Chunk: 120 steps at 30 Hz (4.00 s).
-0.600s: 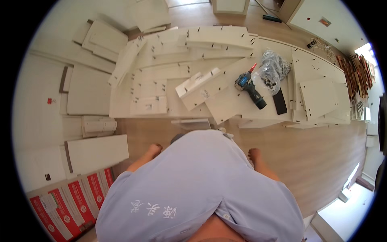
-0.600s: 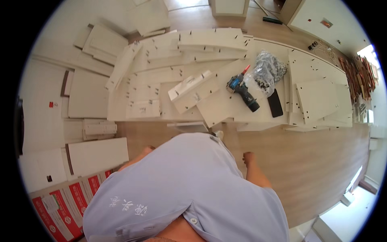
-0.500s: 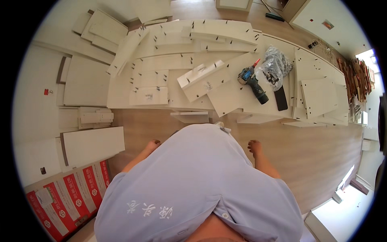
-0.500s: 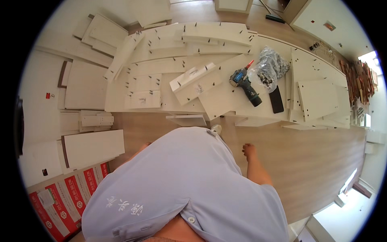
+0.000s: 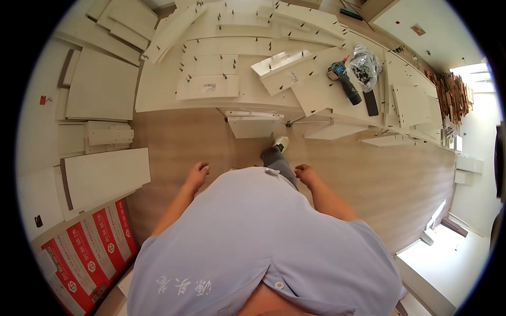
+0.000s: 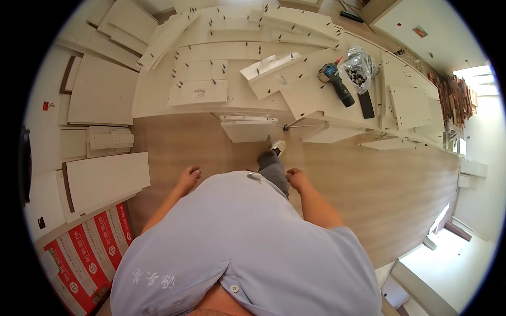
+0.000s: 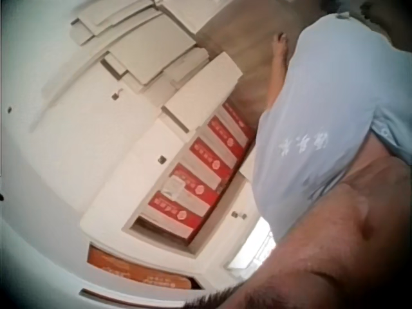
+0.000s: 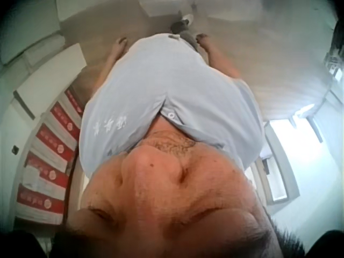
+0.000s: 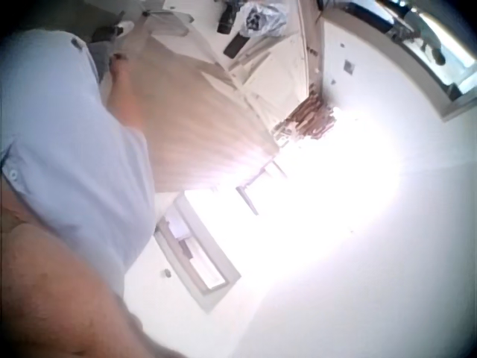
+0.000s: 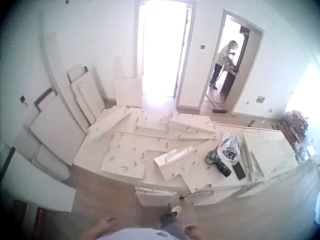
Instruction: The person picks up several white wooden panels and places them onto a partially assembled cabinet frame, aligning them with pre-installed dowels.
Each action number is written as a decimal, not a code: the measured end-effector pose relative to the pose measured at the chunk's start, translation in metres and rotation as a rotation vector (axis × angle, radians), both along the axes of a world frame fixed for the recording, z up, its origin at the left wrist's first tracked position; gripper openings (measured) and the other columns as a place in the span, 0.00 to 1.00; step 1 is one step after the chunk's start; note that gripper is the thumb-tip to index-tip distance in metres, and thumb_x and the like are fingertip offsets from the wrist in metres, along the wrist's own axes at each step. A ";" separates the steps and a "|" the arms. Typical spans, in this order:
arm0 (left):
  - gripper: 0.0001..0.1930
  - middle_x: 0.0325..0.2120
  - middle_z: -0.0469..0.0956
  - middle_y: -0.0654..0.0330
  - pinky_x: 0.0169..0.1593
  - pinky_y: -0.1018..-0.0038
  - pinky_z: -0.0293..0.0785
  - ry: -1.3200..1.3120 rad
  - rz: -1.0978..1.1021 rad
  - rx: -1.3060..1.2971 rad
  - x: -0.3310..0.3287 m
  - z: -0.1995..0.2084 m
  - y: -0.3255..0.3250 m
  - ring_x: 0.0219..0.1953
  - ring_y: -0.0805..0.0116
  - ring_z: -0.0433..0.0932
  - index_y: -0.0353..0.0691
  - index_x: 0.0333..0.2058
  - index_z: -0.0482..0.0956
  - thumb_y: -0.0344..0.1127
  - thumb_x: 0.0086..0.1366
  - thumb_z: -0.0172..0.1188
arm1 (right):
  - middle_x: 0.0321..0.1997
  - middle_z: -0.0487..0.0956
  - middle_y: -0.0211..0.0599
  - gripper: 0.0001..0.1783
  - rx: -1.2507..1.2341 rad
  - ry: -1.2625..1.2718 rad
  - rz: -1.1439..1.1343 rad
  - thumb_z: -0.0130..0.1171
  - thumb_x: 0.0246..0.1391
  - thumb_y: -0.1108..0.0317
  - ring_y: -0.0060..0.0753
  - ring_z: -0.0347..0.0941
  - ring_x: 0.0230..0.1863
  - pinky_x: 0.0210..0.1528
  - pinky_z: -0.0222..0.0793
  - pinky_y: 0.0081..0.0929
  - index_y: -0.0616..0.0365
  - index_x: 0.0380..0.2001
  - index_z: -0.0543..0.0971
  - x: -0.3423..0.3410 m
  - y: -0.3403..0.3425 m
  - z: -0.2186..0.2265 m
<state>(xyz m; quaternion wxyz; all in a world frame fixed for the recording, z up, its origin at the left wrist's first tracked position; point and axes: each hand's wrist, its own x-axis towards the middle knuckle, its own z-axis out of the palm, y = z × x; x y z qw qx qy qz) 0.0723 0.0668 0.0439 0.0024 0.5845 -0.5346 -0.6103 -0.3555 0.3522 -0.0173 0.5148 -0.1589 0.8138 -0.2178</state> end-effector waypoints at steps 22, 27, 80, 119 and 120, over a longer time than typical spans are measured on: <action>0.20 0.43 0.87 0.50 0.49 0.69 0.81 -0.195 0.465 0.242 0.266 -0.012 0.276 0.45 0.64 0.85 0.32 0.53 0.82 0.39 0.68 0.64 | 0.79 0.61 0.42 0.39 -0.021 0.606 0.728 0.63 0.57 0.58 0.46 0.58 0.78 0.74 0.63 0.44 0.49 0.72 0.67 0.043 -0.299 -0.097; 0.20 0.44 0.87 0.51 0.51 0.69 0.80 -0.410 0.358 0.215 0.271 0.012 0.313 0.46 0.66 0.85 0.32 0.53 0.82 0.41 0.69 0.64 | 0.83 0.54 0.37 0.43 0.117 0.606 0.831 0.63 0.57 0.61 0.45 0.46 0.83 0.78 0.56 0.46 0.48 0.75 0.61 0.061 -0.296 -0.121; 0.20 0.46 0.86 0.53 0.51 0.72 0.79 -0.248 -0.010 0.232 0.149 -0.001 0.174 0.47 0.68 0.83 0.30 0.58 0.78 0.38 0.75 0.61 | 0.38 0.88 0.37 0.08 -0.149 0.626 0.912 0.58 0.58 0.67 0.44 0.87 0.41 0.45 0.79 0.45 0.49 0.32 0.87 0.007 -0.219 -0.156; 0.20 0.46 0.85 0.54 0.52 0.73 0.79 -0.314 -0.253 0.257 -0.082 0.038 0.059 0.48 0.68 0.82 0.31 0.58 0.78 0.35 0.73 0.63 | 0.74 0.68 0.48 0.30 0.348 0.855 0.233 0.47 0.65 0.70 0.48 0.55 0.79 0.80 0.46 0.52 0.61 0.70 0.68 -0.293 -0.031 -0.106; 0.19 0.45 0.85 0.54 0.52 0.73 0.79 -0.313 -0.250 0.255 -0.086 0.033 0.057 0.47 0.69 0.82 0.31 0.58 0.78 0.36 0.74 0.62 | 0.73 0.69 0.47 0.29 0.327 0.907 0.227 0.47 0.65 0.70 0.47 0.57 0.78 0.80 0.46 0.52 0.60 0.69 0.68 -0.295 -0.026 -0.105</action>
